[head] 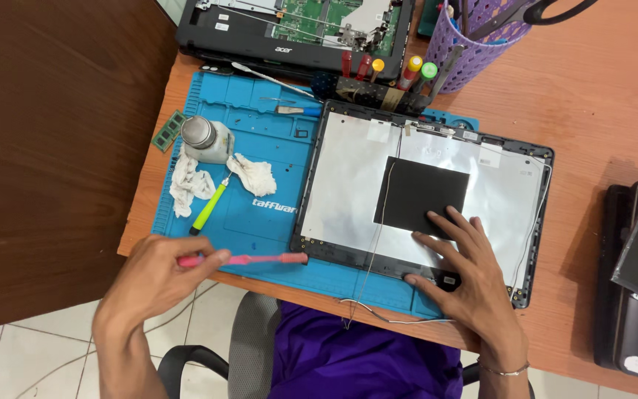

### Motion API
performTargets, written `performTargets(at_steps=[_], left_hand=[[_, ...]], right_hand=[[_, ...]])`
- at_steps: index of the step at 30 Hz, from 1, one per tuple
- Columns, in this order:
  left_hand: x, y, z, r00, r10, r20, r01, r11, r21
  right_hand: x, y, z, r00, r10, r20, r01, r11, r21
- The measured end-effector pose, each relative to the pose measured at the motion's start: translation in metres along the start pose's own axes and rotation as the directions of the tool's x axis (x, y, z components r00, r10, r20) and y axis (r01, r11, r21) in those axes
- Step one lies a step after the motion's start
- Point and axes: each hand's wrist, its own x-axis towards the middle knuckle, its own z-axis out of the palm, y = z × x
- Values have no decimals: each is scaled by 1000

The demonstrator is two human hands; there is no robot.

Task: The person brushes the internal surface of a laptop display panel with a toothbrush and manipulates a thin wire along the edge of the screen frame before pressing down on the display components by hand.

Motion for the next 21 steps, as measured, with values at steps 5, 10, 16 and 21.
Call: performTargets(at_steps=[5, 10, 16, 21], left_hand=[[5, 3, 10, 1000, 1, -13, -2, 997, -78], [14, 10, 17, 998, 4, 60, -4, 1000, -3], [18, 18, 29, 996, 71, -47, -73, 996, -45], [24, 23, 49, 988, 151, 38, -149, 988, -50]], right_hand=[[0, -1, -2, 1000, -20, -7, 21, 1000, 14], [3, -4, -5, 999, -36, -10, 36, 999, 15], [4, -6, -7, 999, -42, -5, 42, 999, 16], [4, -7, -7, 999, -33, -7, 33, 999, 13]])
